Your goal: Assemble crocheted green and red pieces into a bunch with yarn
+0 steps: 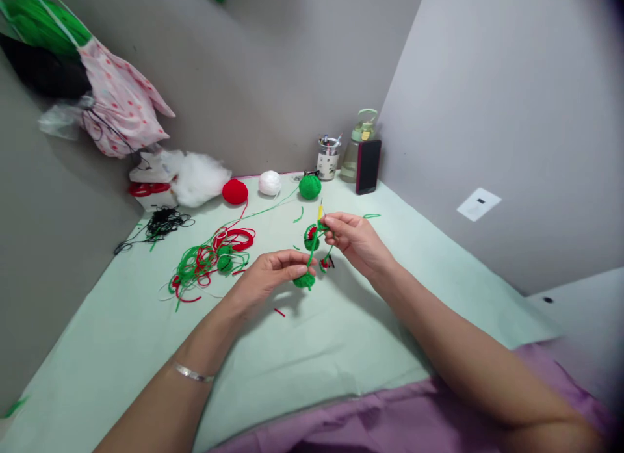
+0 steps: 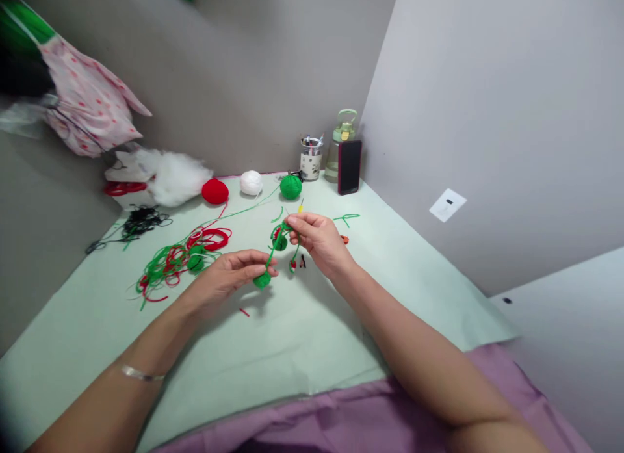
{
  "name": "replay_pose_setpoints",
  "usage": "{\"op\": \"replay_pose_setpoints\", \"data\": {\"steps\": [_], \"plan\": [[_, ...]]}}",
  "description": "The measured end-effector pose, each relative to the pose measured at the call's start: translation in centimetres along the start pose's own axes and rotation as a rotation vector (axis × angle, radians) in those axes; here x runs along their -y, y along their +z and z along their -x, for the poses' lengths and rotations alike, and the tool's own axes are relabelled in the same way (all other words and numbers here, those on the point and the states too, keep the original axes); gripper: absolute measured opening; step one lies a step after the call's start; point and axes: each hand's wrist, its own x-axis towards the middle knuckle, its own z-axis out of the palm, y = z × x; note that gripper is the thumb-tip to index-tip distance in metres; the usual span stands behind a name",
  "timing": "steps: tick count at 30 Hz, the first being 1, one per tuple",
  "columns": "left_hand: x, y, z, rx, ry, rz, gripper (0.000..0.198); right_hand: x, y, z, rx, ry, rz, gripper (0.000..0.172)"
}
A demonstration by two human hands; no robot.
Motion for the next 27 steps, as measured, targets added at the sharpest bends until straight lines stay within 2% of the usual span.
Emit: {"op": "replay_pose_setpoints", "data": {"steps": [5,9,13,17,22,27], "plan": [[-0.6,0.1,0.1,-0.073,0.033,0.012,0.029,-0.2,-0.4,-0.1,0.023,0.094,0.113,0.025],[-0.6,-0.1,0.1,-0.106,0.023,0.044,0.031,0.4,-0.5,0.0,-0.073,0.008,0.174,0.024],[-0.4,-0.2,0.0,-0.126,0.043,0.042,0.033,0.8,0.1,0.5,0.065,-0.036,0.105,0.024],[-0.3,0.0,-0.3,-0.155,0.059,0.005,0.037,0.9,1.0,1.5,0.178,-0.056,0.157,0.025],[-0.2,0.0,-0.4,-0.233,0.054,-0.026,0.036,0.4,1.3,1.8,0.216,-0.088,0.24,0.023],[-0.1,-0.2,-0.4,-0.241,0.094,-0.079,0.033,0.0,1.2,1.8,0.181,-0.102,0.339,0.02]]}}
